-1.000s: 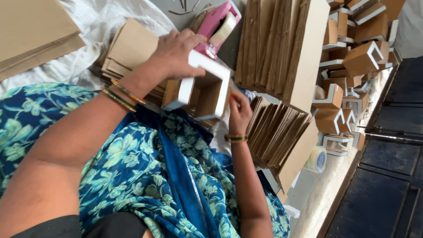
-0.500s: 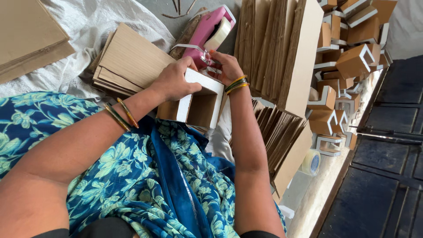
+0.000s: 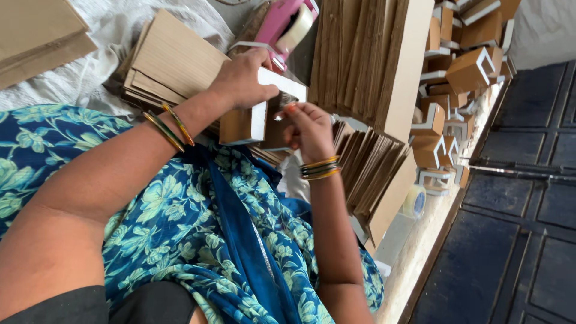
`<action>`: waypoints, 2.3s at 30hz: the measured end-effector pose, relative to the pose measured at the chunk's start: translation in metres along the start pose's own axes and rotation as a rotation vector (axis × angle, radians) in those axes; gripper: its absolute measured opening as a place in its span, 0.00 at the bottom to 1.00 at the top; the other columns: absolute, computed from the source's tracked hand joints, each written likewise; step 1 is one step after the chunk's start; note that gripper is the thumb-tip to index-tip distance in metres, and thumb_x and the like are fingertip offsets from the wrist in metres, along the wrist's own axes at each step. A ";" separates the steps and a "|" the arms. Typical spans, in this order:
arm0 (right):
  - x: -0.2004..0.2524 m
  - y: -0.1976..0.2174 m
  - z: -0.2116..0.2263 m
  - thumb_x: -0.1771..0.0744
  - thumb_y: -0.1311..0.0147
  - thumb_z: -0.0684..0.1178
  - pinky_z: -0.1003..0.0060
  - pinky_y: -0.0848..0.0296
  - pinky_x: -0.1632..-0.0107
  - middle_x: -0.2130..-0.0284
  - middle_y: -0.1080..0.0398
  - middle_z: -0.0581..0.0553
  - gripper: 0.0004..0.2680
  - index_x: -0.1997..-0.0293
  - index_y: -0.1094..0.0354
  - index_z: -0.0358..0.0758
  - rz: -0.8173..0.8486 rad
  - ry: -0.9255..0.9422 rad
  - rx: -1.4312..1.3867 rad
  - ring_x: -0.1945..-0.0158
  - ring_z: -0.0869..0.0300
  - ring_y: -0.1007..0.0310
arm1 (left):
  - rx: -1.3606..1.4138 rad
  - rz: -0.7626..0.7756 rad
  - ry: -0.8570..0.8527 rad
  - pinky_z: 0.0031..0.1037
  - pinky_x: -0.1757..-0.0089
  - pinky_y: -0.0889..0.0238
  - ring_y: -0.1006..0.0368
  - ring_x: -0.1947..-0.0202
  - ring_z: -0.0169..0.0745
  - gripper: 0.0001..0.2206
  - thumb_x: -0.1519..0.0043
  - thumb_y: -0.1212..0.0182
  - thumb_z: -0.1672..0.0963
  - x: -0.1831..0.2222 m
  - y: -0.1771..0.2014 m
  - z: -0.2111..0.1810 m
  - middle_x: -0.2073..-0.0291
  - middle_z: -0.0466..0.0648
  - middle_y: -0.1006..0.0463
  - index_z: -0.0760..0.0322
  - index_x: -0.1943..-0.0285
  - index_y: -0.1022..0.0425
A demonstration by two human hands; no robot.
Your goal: The person assembles cardboard packaging by inserting foam blocks into flat cardboard sleeves and using a tape dispenser to secure the components together.
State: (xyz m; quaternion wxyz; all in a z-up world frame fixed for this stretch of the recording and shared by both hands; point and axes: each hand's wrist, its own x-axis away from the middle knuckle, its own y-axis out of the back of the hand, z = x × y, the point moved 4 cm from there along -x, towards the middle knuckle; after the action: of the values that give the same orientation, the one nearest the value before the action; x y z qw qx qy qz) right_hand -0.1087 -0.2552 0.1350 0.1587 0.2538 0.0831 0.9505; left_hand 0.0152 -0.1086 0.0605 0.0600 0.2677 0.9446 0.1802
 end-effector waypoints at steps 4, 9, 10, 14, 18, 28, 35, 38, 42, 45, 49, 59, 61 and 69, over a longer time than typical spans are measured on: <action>0.010 -0.023 -0.026 0.30 0.51 0.48 0.73 0.42 0.85 0.70 0.24 0.39 0.06 0.60 0.36 0.37 0.042 -0.049 -0.255 0.83 0.62 0.31 | -0.016 -0.018 -0.123 0.43 0.50 0.34 0.25 0.50 0.55 0.19 0.49 0.33 0.51 0.008 -0.005 -0.003 0.51 0.51 0.22 0.59 0.51 0.25; -0.003 -0.032 -0.071 0.28 0.56 0.50 0.71 0.38 0.83 0.71 0.28 0.42 0.06 0.57 0.41 0.41 -0.028 -0.066 -0.337 0.80 0.62 0.30 | 0.020 0.093 -0.071 0.40 0.50 0.32 0.25 0.50 0.52 0.20 0.51 0.32 0.51 0.000 -0.002 -0.007 0.50 0.52 0.22 0.57 0.50 0.22; -0.008 -0.035 -0.081 0.27 0.55 0.51 0.70 0.37 0.82 0.71 0.30 0.45 0.06 0.55 0.41 0.42 -0.040 -0.038 -0.407 0.79 0.65 0.33 | 0.018 0.096 -0.075 0.40 0.50 0.32 0.25 0.50 0.52 0.20 0.51 0.32 0.51 -0.002 0.000 -0.010 0.50 0.52 0.22 0.57 0.50 0.22; -0.029 -0.045 -0.114 0.26 0.55 0.52 0.71 0.38 0.82 0.70 0.36 0.53 0.06 0.52 0.38 0.44 -0.109 0.082 -0.513 0.77 0.68 0.39 | -0.211 0.155 -0.059 0.42 0.53 0.31 0.23 0.53 0.54 0.23 0.51 0.25 0.46 -0.001 -0.001 -0.025 0.56 0.53 0.20 0.58 0.51 0.22; -0.035 -0.058 -0.136 0.29 0.53 0.48 0.62 0.25 0.70 0.65 0.30 0.46 0.05 0.57 0.39 0.38 -0.328 -0.104 -0.528 0.65 0.60 0.27 | -0.417 0.082 -0.172 0.42 0.54 0.29 0.20 0.56 0.54 0.22 0.50 0.25 0.48 0.002 -0.005 -0.042 0.60 0.52 0.17 0.57 0.49 0.20; -0.070 -0.064 -0.155 0.29 0.50 0.40 0.64 0.29 0.47 0.48 0.31 0.45 0.12 0.38 0.40 0.33 -0.130 0.341 -0.647 0.48 0.60 0.30 | -0.308 0.076 -0.140 0.43 0.52 0.31 0.22 0.56 0.58 0.18 0.52 0.28 0.55 -0.009 -0.004 -0.036 0.59 0.56 0.18 0.55 0.51 0.17; 0.057 -0.070 -0.069 0.31 0.51 0.40 0.67 0.28 0.52 0.50 0.27 0.45 0.18 0.30 0.40 0.35 0.193 0.118 0.071 0.54 0.63 0.28 | -0.340 0.195 -0.135 0.42 0.52 0.31 0.23 0.55 0.57 0.19 0.54 0.25 0.55 -0.004 0.005 -0.026 0.59 0.57 0.18 0.59 0.53 0.17; 0.076 -0.030 -0.018 0.31 0.49 0.43 0.68 0.18 0.59 0.54 0.23 0.45 0.12 0.41 0.30 0.34 0.214 0.149 0.165 0.57 0.65 0.19 | -0.389 0.274 -0.129 0.41 0.52 0.30 0.22 0.55 0.56 0.16 0.54 0.23 0.54 -0.007 0.006 -0.024 0.61 0.57 0.18 0.64 0.59 0.16; -0.029 0.039 0.018 0.32 0.44 0.47 0.68 0.21 0.60 0.62 0.20 0.44 0.09 0.53 0.22 0.32 -0.170 0.339 0.211 0.60 0.63 0.22 | -0.256 0.362 -0.098 0.38 0.55 0.28 0.20 0.61 0.54 0.16 0.55 0.22 0.52 -0.008 0.000 -0.017 0.65 0.57 0.16 0.63 0.61 0.15; -0.097 0.049 -0.014 0.32 0.41 0.52 0.64 0.22 0.58 0.63 0.20 0.41 0.12 0.56 0.23 0.29 0.071 0.020 -0.111 0.61 0.59 0.21 | -0.187 0.433 -0.005 0.37 0.59 0.28 0.19 0.65 0.51 0.19 0.58 0.21 0.51 -0.010 0.000 -0.001 0.67 0.56 0.16 0.63 0.61 0.15; -0.141 0.032 -0.064 0.33 0.41 0.56 0.61 0.20 0.54 0.64 0.21 0.38 0.16 0.55 0.24 0.28 0.297 -0.204 -0.250 0.61 0.55 0.19 | -0.271 0.543 -0.039 0.36 0.58 0.29 0.20 0.65 0.52 0.21 0.58 0.20 0.49 -0.017 -0.012 0.014 0.67 0.57 0.16 0.62 0.59 0.14; -0.153 0.004 -0.075 0.34 0.37 0.49 0.61 0.21 0.63 0.67 0.23 0.42 0.10 0.57 0.25 0.30 0.263 -0.189 -0.397 0.66 0.58 0.22 | -0.255 0.585 0.011 0.37 0.60 0.28 0.20 0.66 0.53 0.20 0.57 0.21 0.50 -0.015 -0.017 0.016 0.69 0.57 0.17 0.65 0.62 0.15; -0.157 0.004 -0.078 0.33 0.37 0.47 0.61 0.21 0.64 0.70 0.24 0.43 0.08 0.59 0.25 0.30 0.254 -0.187 -0.408 0.68 0.58 0.24 | -0.241 0.574 0.036 0.37 0.60 0.28 0.20 0.67 0.52 0.19 0.57 0.21 0.50 -0.015 -0.014 0.014 0.69 0.57 0.17 0.64 0.62 0.15; -0.160 0.006 -0.074 0.33 0.36 0.47 0.68 0.31 0.72 0.75 0.26 0.46 0.07 0.65 0.24 0.32 0.254 -0.162 -0.267 0.75 0.63 0.30 | -0.273 0.512 0.050 0.35 0.59 0.28 0.20 0.66 0.51 0.18 0.58 0.20 0.51 -0.012 -0.011 0.006 0.70 0.55 0.17 0.64 0.65 0.15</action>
State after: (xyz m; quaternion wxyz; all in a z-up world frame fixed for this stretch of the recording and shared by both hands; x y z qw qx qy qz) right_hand -0.0170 -0.3216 0.0000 0.0758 0.3147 -0.0895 0.9419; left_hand 0.0215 -0.1221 0.0514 0.0249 0.4824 0.8144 0.3216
